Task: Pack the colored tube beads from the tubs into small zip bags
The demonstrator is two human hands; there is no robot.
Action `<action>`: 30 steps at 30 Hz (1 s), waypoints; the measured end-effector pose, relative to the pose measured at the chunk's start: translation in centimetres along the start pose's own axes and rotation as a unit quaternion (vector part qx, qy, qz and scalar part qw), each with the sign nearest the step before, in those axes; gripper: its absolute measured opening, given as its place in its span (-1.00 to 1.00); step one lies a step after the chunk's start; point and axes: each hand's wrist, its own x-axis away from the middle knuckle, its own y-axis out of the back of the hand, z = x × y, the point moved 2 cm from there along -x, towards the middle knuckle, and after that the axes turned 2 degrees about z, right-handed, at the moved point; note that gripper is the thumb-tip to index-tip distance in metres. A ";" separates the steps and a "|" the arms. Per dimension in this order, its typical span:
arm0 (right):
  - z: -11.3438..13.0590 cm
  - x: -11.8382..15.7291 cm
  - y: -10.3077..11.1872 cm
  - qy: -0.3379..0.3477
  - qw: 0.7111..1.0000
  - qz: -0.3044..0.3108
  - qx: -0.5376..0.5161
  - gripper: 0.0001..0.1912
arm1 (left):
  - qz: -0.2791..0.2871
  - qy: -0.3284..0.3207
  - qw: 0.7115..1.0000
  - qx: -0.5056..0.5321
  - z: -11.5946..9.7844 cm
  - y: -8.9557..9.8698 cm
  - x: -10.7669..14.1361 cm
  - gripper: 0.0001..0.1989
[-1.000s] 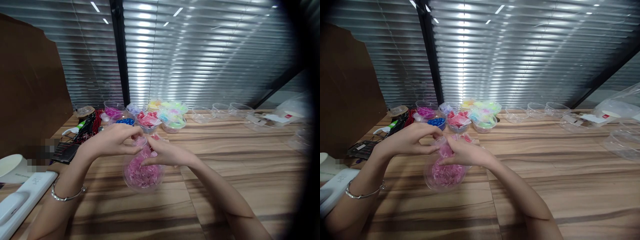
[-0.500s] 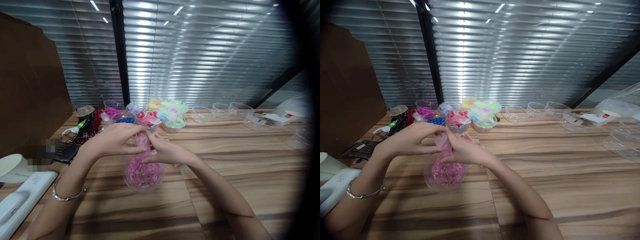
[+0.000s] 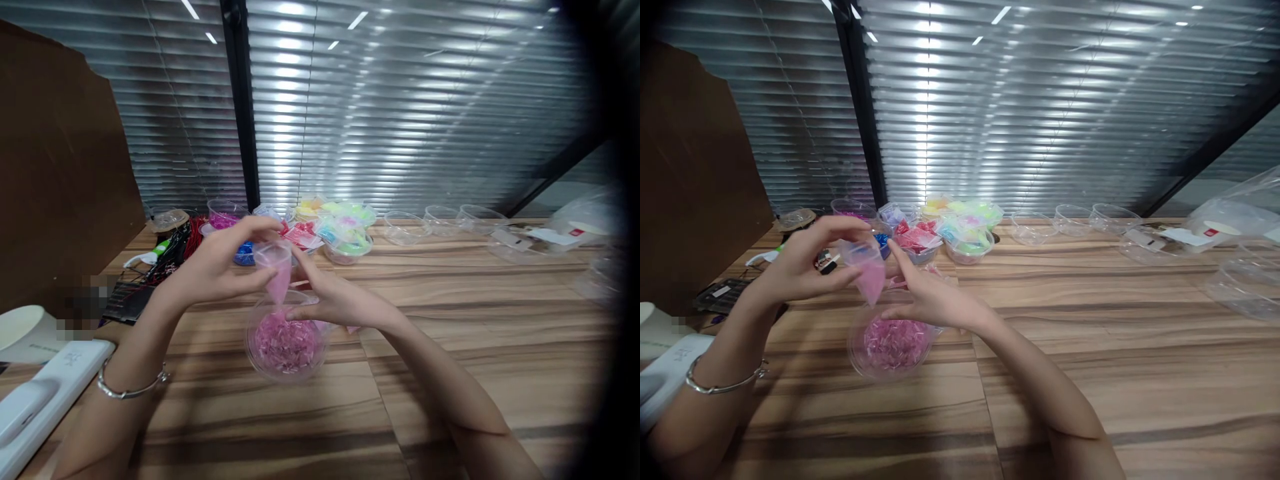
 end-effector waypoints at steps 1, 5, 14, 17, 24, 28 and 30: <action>-0.1 0.1 -0.1 -0.002 1.000 0.028 0.010 0.04 | -0.020 -0.006 0.999 0.023 0.2 0.4 0.1 -0.50; -0.9 -0.2 -1.6 0.045 0.987 0.122 0.099 -0.37 | -0.031 -0.020 0.998 0.057 0.4 1.3 0.4 -0.50; -1.4 -1.4 -5.6 0.110 0.919 0.143 0.352 -0.57 | 0.155 -0.002 0.988 -0.010 -0.1 0.5 0.3 -0.42; -1.5 -1.4 -5.7 0.106 0.908 0.154 0.374 -0.69 | 0.202 0.014 0.979 0.005 -0.1 0.3 0.2 -0.41; -2.7 -0.9 -5.6 0.076 0.896 0.204 0.387 -0.71 | 0.268 0.044 0.962 0.035 -0.2 -0.7 0.0 -0.38; -3.1 -0.9 -4.9 0.097 0.916 0.168 0.351 -0.68 | 0.308 0.061 0.949 0.041 -0.1 -1.1 0.0 -0.37; -3.4 -0.9 -4.6 0.094 0.928 0.154 0.327 -0.70 | 0.319 0.068 0.944 0.038 0.0 -1.3 0.0 -0.36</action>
